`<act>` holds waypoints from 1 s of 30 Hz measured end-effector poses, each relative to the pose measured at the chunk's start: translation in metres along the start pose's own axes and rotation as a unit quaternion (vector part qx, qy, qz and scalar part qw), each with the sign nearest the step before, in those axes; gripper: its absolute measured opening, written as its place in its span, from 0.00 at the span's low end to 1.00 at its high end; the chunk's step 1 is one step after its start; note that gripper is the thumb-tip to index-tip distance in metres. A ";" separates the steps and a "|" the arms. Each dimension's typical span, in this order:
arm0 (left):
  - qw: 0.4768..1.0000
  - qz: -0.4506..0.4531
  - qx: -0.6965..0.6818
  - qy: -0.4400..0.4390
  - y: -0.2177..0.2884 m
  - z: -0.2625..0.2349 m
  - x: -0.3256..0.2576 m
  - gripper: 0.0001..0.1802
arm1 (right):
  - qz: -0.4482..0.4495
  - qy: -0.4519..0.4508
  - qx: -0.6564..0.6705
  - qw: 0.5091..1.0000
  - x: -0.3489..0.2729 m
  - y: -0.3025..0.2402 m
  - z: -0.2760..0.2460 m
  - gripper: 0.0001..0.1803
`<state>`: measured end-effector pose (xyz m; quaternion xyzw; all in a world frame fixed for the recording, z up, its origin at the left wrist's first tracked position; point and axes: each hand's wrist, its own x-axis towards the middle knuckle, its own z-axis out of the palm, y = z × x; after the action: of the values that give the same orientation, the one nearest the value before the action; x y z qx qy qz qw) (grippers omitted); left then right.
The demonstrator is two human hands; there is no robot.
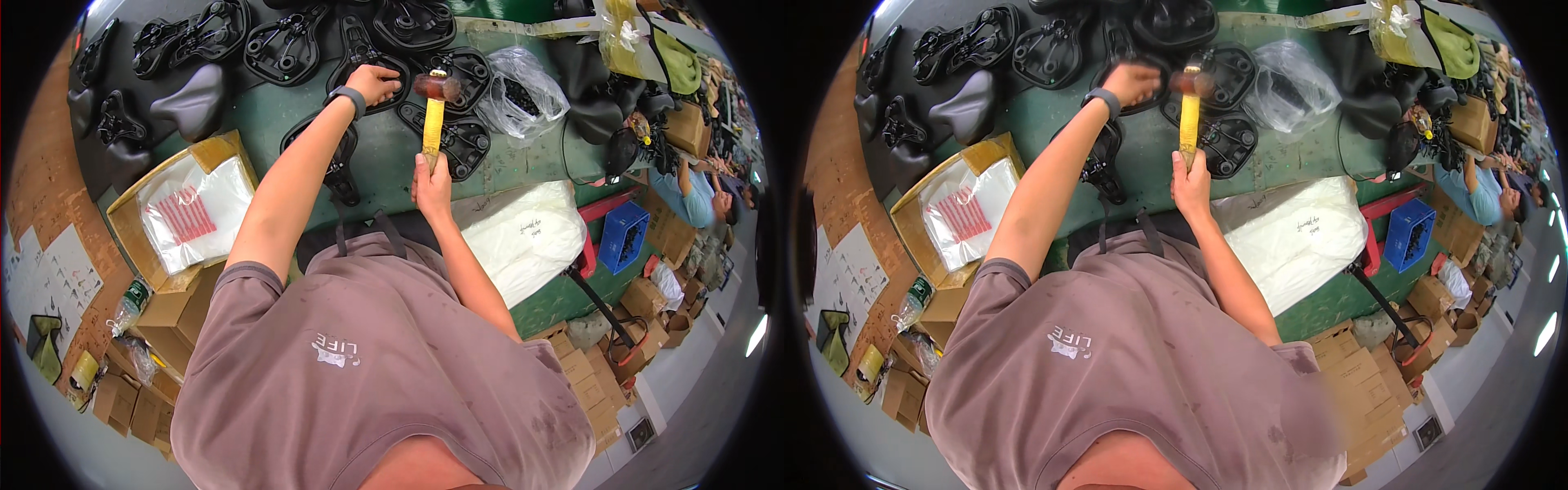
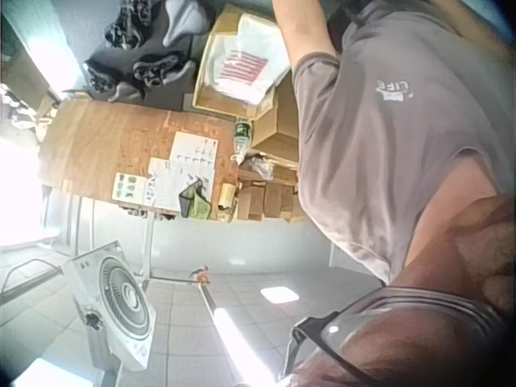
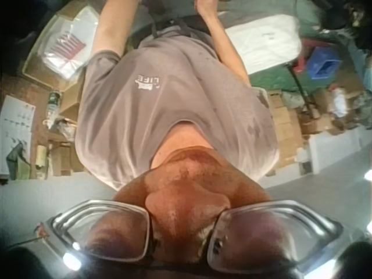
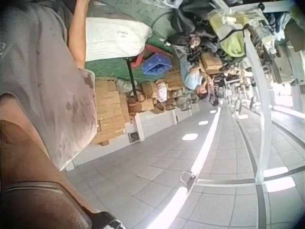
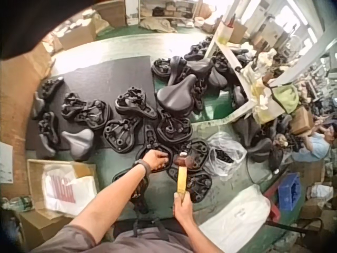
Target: Assembling bicycle seats by fitting components together and securing them using a rubber mallet.
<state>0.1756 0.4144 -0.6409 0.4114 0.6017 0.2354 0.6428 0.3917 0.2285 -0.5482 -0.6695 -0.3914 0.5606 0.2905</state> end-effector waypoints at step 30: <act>0.872 0.113 0.013 0.476 -0.079 0.048 -0.226 0.23 | -0.136 0.104 -0.214 0.962 -0.002 -0.053 -0.009 0.23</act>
<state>0.1698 0.1784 -0.5771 0.3229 0.7876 0.4659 0.2418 0.3897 0.2553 -0.5016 -0.7112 -0.5569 0.3465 0.2530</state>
